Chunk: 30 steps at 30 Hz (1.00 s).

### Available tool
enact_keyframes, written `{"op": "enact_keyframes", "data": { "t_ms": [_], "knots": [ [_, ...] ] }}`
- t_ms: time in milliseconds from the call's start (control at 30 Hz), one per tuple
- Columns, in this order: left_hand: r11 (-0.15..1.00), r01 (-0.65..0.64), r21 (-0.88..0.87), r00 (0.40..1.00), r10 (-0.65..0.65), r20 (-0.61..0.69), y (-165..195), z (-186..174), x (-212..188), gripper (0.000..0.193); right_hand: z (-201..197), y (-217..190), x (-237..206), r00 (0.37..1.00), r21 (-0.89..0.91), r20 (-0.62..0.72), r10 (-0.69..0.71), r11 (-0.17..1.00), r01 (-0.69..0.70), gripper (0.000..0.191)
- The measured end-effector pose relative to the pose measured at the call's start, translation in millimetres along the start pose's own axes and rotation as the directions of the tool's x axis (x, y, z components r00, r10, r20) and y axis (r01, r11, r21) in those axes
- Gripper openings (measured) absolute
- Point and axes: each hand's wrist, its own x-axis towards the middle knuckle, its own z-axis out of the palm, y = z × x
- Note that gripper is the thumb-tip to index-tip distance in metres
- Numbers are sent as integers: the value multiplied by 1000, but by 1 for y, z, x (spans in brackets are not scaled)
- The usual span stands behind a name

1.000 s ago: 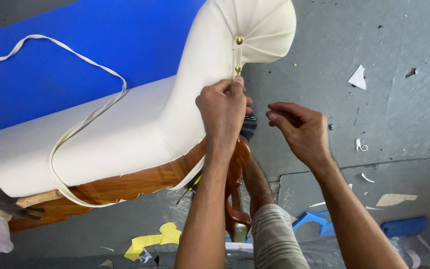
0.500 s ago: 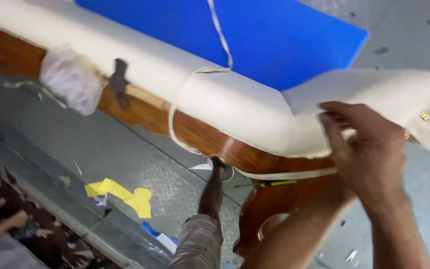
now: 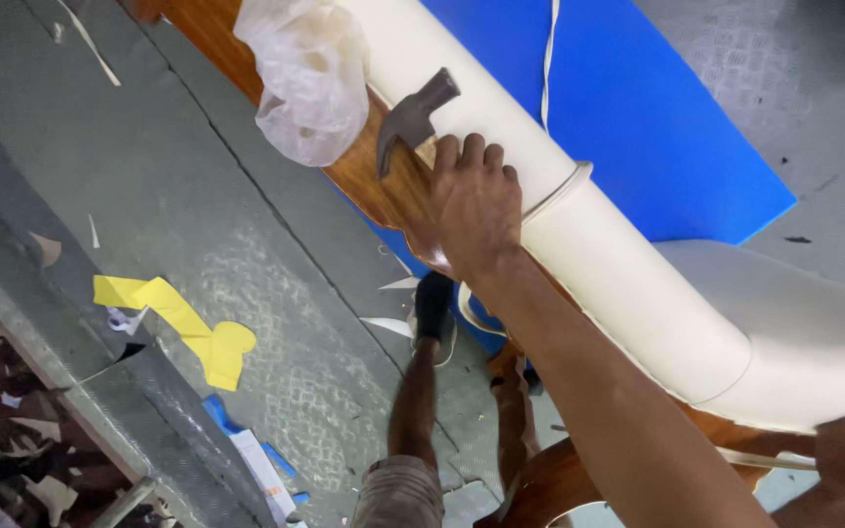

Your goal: The person attaches gold decorative tacks along the edge of a white upholstered sofa frame, pressing each tack into the fabric and hammering it in with a claw hammer. They work progressively along the curved wooden frame, positioning the trim and nails by hand between hammer strikes.

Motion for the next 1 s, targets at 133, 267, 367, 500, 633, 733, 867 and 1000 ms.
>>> {"op": "enact_keyframes", "data": {
  "t_ms": [133,267,367,500,633,733,867,1000],
  "knots": [
    [1000,-3,29,999,2,54,10,26,-2,18,0,-4,2,998,76,45,41,996,-44,95],
    [992,-19,128,989,0,148,20,117,-16,17,-16,4,-7,998,252,-39,-47,966,55,43],
    [967,-15,254,978,-38,203,12,168,-17,17,-43,24,-35,994,453,20,-109,887,89,45],
    [910,6,413,975,-97,199,-7,210,-18,16,-70,66,-146,963,779,-271,-8,585,224,46],
    [868,16,497,982,-106,155,-14,232,-13,15,-80,156,-302,871,861,-395,292,449,240,36],
    [857,-6,516,988,-74,136,-20,239,-11,17,-78,224,-401,653,955,67,754,140,-260,25],
    [848,-41,529,990,-38,137,-23,243,-10,27,-27,288,-457,294,956,14,956,74,-286,32],
    [827,-41,560,995,-20,102,-10,243,-15,30,23,319,-478,215,887,-13,976,110,-449,34]
  ]
}}
